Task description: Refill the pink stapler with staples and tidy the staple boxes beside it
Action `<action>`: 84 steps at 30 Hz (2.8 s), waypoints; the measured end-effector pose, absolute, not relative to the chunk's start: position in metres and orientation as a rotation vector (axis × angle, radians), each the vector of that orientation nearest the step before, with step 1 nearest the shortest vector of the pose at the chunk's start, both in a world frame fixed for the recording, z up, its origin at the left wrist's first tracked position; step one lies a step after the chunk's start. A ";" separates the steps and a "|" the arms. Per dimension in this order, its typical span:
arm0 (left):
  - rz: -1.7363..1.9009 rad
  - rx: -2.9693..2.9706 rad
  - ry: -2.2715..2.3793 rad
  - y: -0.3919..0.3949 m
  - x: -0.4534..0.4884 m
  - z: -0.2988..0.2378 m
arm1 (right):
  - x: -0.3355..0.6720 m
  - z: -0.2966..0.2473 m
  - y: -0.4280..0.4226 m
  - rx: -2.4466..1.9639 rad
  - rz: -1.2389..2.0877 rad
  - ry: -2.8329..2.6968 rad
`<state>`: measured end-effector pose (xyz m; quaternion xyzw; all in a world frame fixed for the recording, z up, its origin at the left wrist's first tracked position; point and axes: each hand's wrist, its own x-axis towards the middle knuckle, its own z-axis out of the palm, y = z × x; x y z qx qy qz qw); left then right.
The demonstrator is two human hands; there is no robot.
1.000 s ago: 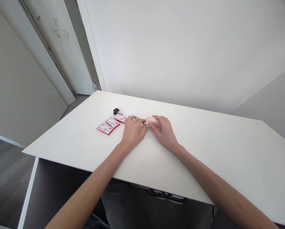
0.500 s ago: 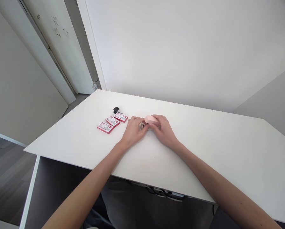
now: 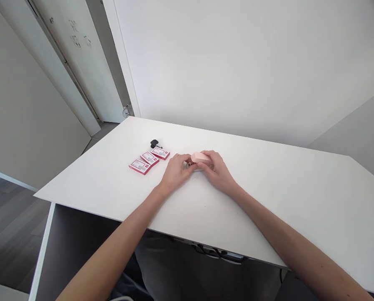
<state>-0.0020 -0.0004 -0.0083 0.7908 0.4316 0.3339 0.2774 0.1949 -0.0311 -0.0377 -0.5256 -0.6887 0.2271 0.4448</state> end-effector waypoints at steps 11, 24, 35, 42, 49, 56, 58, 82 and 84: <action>0.918 2.092 1.176 -0.002 -0.001 -0.007 | 0.191 -0.028 -0.036 -1.294 0.675 -1.607; 0.856 2.047 1.147 -0.005 -0.002 -0.004 | 0.192 -0.022 -0.040 -1.264 0.893 -1.464; 0.774 2.105 1.114 -0.005 0.002 -0.007 | 0.192 -0.019 -0.035 -1.092 1.031 -1.360; 0.773 2.142 1.124 -0.004 0.002 -0.010 | 0.199 -0.022 -0.025 -1.031 0.989 -1.251; 0.801 2.227 1.181 -0.003 0.003 -0.015 | 0.210 -0.028 -0.014 -0.967 1.074 -0.943; 0.833 2.300 1.252 -0.001 0.003 -0.019 | 0.232 -0.028 -0.008 -1.027 0.997 -0.669; 0.873 2.317 1.293 0.000 0.003 -0.020 | 0.237 -0.028 -0.008 -1.075 0.933 -0.596; 1.395 2.220 1.992 0.021 -0.025 -0.017 | 0.190 -0.025 -0.042 -1.252 0.118 -1.675; 1.289 2.230 2.059 0.022 -0.026 -0.023 | 0.191 -0.027 -0.041 -1.288 0.068 -1.726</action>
